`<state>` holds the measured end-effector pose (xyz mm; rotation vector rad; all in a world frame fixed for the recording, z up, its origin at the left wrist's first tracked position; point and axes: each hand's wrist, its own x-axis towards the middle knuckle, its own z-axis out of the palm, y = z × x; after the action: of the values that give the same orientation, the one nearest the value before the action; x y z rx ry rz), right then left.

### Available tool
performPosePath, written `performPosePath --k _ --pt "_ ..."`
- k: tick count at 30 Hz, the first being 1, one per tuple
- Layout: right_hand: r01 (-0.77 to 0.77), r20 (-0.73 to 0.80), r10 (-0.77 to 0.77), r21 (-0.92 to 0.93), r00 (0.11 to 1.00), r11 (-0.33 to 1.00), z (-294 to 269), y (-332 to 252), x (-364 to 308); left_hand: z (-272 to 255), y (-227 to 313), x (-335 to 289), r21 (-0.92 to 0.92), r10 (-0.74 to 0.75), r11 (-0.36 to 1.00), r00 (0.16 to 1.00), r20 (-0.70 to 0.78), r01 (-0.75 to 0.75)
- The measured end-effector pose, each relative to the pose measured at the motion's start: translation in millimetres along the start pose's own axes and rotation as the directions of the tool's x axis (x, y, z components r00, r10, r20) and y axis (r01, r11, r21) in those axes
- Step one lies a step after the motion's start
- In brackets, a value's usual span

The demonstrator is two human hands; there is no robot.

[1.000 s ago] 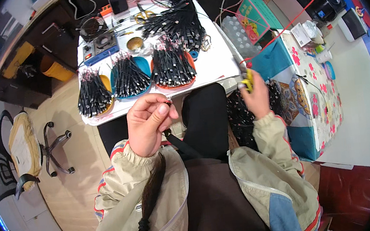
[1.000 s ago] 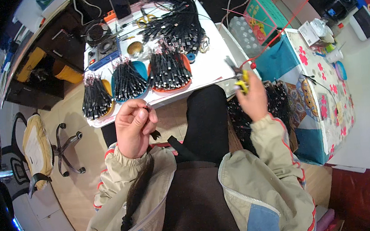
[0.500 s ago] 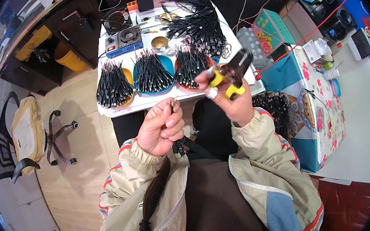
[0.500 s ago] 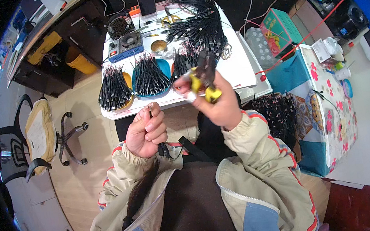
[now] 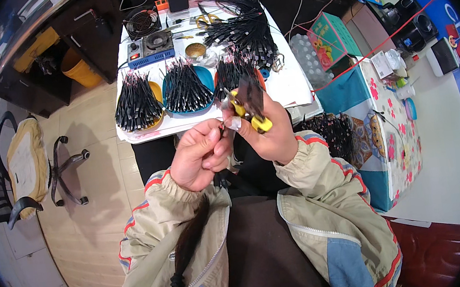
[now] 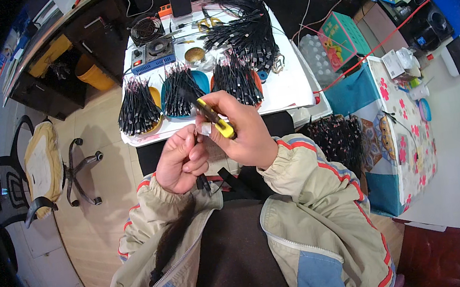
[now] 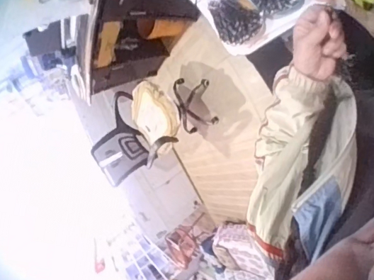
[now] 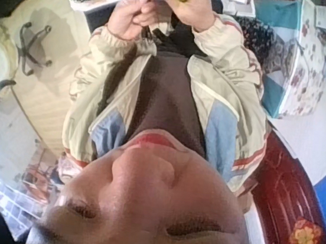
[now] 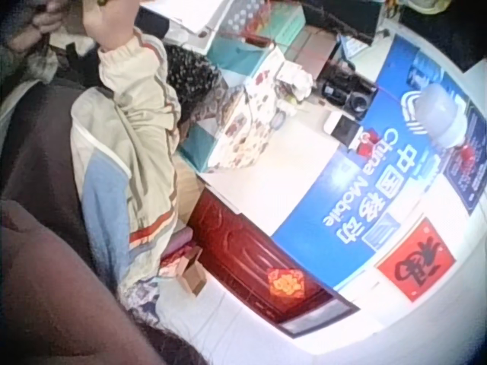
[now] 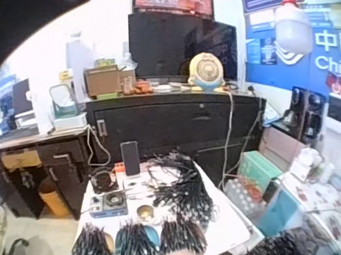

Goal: The person repeatedly picks up black wires from a pile, trims their ends with yellow-handled pliers, and places the trimmed wires into a cardboard box. The person also handles small white cylindrical components and places them on a tray.

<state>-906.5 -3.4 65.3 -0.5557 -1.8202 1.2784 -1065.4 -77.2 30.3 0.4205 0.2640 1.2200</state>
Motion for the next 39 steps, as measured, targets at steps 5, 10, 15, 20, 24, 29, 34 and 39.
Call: performPosePath --k 5,10,15,20,24,29,34,39 --pt "-0.179 -0.053 0.190 0.160 0.980 0.971 2 9 -1 -1 4 1 0.786 0.455 0.577 0.886 -0.084 -0.222" --pt "-0.397 0.051 0.437 0.521 0.898 0.755 -1 18 -2 -3 3 4 0.956 0.614 0.114 0.776 0.146 -0.269" --pt "-0.299 -0.014 0.349 0.487 0.937 0.821 -7 19 -2 0 4 9 0.837 0.570 0.477 0.819 -0.062 -0.269" --pt "-0.226 -0.022 0.254 0.387 0.967 0.894 -14 17 -1 4 1 15 0.865 0.577 0.432 0.815 -0.050 -0.253" --pt "-0.284 -0.018 0.309 0.344 0.951 0.895 -18 17 -2 2 0 21 0.919 0.608 0.237 0.786 0.112 -0.314" --pt "-0.335 0.032 0.398 0.603 0.917 0.724 -20 23 -3 7 9 26 0.921 0.550 0.238 0.824 0.135 -0.310" --pt "-0.284 0.028 0.355 0.658 0.935 0.697 -37 47 -1 11 58 51 0.977 0.561 0.170 0.828 0.012 -0.129" --pt "-0.399 0.067 0.501 0.699 0.863 0.594 -38 78 -14 -37 118 143 0.973 0.440 -0.204 0.898 -0.007 0.107"
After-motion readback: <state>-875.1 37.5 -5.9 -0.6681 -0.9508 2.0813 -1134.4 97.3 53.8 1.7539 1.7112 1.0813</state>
